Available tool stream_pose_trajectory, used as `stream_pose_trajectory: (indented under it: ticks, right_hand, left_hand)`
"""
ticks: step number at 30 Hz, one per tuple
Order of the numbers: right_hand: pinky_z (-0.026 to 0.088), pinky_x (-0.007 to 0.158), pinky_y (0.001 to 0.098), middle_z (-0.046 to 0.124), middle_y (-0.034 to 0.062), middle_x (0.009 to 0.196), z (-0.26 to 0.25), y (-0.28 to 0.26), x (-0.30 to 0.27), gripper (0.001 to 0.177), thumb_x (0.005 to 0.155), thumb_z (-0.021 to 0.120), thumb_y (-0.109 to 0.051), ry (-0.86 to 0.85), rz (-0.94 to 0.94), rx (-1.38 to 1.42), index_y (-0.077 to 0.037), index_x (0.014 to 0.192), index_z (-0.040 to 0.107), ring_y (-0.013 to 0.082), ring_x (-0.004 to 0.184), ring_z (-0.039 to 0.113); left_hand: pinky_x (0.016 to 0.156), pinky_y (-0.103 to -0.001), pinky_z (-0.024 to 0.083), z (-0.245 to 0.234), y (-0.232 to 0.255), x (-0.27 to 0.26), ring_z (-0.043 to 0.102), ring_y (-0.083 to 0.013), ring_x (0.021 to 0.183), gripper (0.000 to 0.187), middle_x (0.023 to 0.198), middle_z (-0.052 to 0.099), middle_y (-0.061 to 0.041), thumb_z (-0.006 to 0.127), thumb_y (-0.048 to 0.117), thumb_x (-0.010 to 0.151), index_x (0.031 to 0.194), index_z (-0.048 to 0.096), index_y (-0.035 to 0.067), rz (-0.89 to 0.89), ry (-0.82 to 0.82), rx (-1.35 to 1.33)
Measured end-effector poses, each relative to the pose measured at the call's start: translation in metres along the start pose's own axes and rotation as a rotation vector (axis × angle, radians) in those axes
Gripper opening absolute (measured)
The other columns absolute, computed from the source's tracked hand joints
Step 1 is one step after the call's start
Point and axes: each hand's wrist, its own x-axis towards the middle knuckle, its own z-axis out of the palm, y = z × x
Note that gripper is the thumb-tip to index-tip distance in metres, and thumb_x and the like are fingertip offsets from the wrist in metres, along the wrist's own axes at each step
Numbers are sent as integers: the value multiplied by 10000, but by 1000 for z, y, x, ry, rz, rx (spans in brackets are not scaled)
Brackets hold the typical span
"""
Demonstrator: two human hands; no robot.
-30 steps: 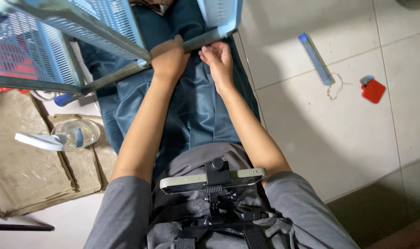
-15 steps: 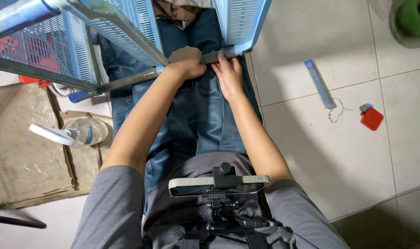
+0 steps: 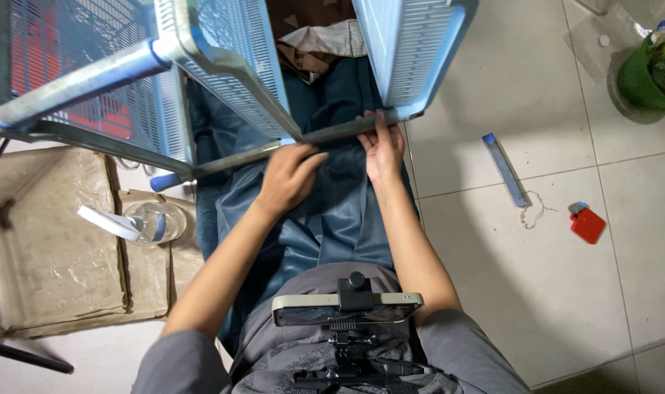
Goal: The person disassembles a three-tier plastic storage rack by hand, removing vertical poles and horizontal crossbars from the blue plastic baskets. The person works on a blue mat on a tiled floor, detaching components and laying them aside.
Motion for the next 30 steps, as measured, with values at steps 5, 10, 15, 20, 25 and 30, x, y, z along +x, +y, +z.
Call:
stream_pose_trajectory:
  ticks: [5,10,15,20,25,30]
  right_hand:
    - [619,930,431,721,119,1131,-2,-13,-16,317,987,705,-216,24,-9,2,-48,1232,594,296,1073,725]
    - [611,952,431,705,129,1154,-8,-9,-21,322,995,699,-231,69,29,51,-42,1232,591,299,1097,712]
    - [567,1020,441,650,156,1256,-12,-4,-21,412,980,689,-257,79,50,63,-25,1297,563,315,1187,662]
    - [556,1050,440,607,176,1323,-5,-12,-25,525,976,676,-298,110,49,63,6,1367,504,323,1219,644]
    - [555,1051,417,602,171,1364,-5,-20,-26,570,968,664,-334,163,56,62,-2,1396,486,304,1235,630]
    - [573,1031,431,605,184,1350,-21,-22,-13,530,969,682,-314,175,36,148,14,1346,503,306,1221,639]
  left_hand:
    - [1155,-533,351,-23,6,-19,435,-483,1337,1023,1449,411,-306,928,251,764,1473,298,-133,-366,180,100]
    - [1177,-508,347,-1,16,-5,414,-493,1381,1105,1514,332,-360,914,264,803,1502,175,-166,-464,183,29]
    - [1203,-485,387,9,16,2,467,-489,1405,1075,1536,372,-332,895,157,845,1554,137,-123,-491,263,-87]
    - [1173,-509,402,12,11,16,475,-522,1374,1114,1533,351,-363,905,125,823,1566,104,-91,-348,300,71]
    - [1124,-488,443,7,1,37,522,-479,1338,1127,1542,411,-323,920,144,797,1584,136,-48,-309,268,-28]
    - [1098,-480,457,-3,-6,70,521,-462,1361,1142,1556,419,-287,946,172,752,1592,196,-23,-241,174,-60]
